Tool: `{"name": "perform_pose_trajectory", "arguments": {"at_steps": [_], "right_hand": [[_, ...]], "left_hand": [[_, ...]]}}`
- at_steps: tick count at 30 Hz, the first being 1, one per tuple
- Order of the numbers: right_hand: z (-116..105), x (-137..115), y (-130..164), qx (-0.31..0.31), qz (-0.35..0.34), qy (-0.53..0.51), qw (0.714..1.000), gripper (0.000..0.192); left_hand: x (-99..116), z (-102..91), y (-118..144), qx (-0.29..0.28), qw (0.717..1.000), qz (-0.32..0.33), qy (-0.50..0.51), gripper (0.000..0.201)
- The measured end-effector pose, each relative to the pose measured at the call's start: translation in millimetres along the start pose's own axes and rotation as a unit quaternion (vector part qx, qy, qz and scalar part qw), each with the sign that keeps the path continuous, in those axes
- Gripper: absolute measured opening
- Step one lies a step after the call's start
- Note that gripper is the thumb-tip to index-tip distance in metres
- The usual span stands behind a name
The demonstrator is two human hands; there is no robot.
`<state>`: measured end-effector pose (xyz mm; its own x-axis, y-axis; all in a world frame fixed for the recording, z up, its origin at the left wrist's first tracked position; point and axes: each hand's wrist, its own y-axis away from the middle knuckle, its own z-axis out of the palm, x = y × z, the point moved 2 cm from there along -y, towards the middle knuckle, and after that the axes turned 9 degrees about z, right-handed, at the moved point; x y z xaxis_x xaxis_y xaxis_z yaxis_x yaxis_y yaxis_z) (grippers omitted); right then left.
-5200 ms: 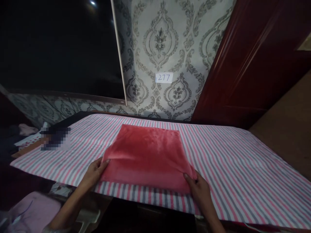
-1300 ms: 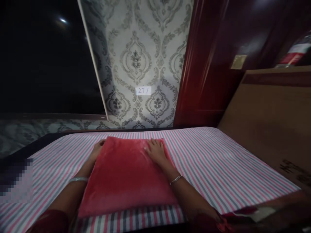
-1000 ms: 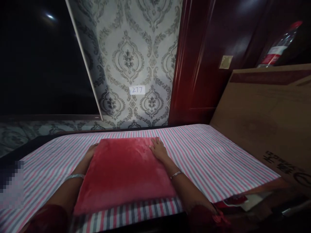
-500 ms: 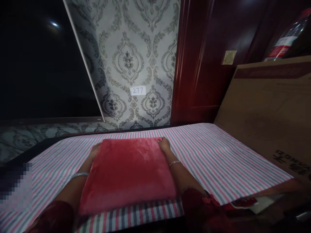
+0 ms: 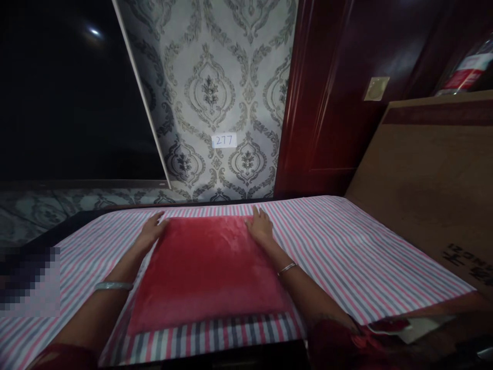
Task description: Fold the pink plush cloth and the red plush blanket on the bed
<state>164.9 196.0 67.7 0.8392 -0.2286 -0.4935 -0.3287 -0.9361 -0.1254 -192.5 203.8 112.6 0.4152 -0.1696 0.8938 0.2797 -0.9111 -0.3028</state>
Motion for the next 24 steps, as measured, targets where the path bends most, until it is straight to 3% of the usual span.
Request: {"name": "perform_pose_trajectory", "arguments": {"at_steps": [3,5,7,9,13,21,24], "right_hand": [[-3,-21,22,-0.025,-0.083,0.049,0.995,0.063],[0,-24,32,-0.045,-0.092,0.082,0.991,0.063],[6,-18,36,-0.064,-0.076,0.106,0.989,0.062],[14,-9,37,-0.076,-0.065,0.117,0.988,0.062],[27,5,36,-0.063,-0.074,0.109,0.989,0.064],[40,15,33,-0.013,-0.095,0.053,0.994,0.061],[41,22,27,0.011,-0.060,-0.027,0.998,0.061]], "left_hand": [[24,17.9,22,-0.102,0.975,0.131,-0.147,0.061],[30,34.5,41,-0.182,0.914,0.192,-0.307,0.068],[23,46.1,56,-0.228,0.857,0.182,-0.426,0.070],[8,50.6,65,-0.243,0.835,0.144,-0.473,0.071],[-18,47.7,71,-0.229,0.854,0.126,-0.451,0.071],[-35,47.0,66,-0.210,0.885,0.150,-0.387,0.066],[-42,41.5,62,-0.129,0.920,0.190,-0.317,0.061]]}}
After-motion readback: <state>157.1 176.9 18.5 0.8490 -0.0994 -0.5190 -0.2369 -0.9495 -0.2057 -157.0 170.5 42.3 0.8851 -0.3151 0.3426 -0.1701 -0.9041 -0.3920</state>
